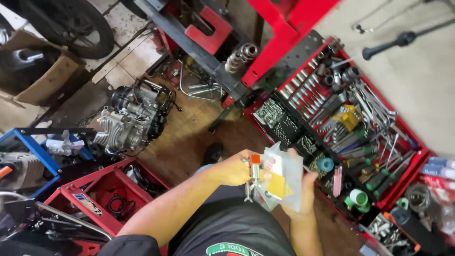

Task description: Unpacking and assembling small motorcycle engine components at a workbench.

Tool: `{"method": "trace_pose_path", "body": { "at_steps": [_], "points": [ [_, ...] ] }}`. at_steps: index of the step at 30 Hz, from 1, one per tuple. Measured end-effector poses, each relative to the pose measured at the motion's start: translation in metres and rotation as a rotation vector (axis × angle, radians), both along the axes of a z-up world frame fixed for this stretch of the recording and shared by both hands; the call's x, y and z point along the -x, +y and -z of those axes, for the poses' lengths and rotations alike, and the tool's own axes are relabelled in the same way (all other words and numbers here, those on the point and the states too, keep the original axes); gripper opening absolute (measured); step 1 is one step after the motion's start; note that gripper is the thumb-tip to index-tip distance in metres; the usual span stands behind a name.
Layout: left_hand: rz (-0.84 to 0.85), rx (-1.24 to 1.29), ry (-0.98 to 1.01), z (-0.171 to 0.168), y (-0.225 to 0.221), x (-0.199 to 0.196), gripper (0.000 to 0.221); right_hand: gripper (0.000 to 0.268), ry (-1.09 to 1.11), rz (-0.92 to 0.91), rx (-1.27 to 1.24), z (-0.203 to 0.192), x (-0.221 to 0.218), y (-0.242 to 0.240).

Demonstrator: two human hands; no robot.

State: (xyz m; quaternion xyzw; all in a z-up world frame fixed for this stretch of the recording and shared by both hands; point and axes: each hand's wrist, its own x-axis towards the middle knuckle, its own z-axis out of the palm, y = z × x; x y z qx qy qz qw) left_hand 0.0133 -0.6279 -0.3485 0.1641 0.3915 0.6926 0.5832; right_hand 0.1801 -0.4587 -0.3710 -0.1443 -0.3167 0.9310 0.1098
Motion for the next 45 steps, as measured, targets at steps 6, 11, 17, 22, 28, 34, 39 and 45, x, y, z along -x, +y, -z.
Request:
{"method": "trace_pose_path", "body": {
  "at_steps": [6,11,17,22,28,34,39,45],
  "points": [
    [-0.134,0.204,0.145,0.013,-0.057,0.029,0.015,0.065,-0.388,-0.327,-0.131,0.043,0.035,-0.016],
    [-0.914,0.061,-0.433,0.090,-0.135,0.028,0.014,0.007,-0.710,-0.611,-0.825,0.138,0.144,-0.038],
    [-1.436,0.032,-0.464,0.163,-0.214,-0.057,0.033,0.010,-0.820,-0.485,-0.728,0.247,0.290,-0.071],
    [-1.594,0.275,-0.490,0.134,-0.208,-0.069,0.031,0.034,-0.921,-0.484,-0.160,0.385,0.353,-0.022],
    [-1.466,0.569,-0.335,0.128,-0.169,-0.030,0.036,0.037,-0.674,-0.885,-0.586,0.153,0.304,-0.125],
    [-1.227,0.406,-0.158,0.139,-0.132,-0.001,0.028,0.016,-0.425,-0.871,-0.503,0.055,0.203,-0.120],
    [-0.976,0.282,-0.234,0.102,-0.102,0.032,0.027,0.010,-0.417,-0.452,-0.549,0.045,0.173,-0.070],
    [-0.518,0.430,0.157,0.128,-0.053,0.052,0.025,0.014,-0.582,-0.091,-0.618,0.042,0.110,-0.037]
  ]
}}
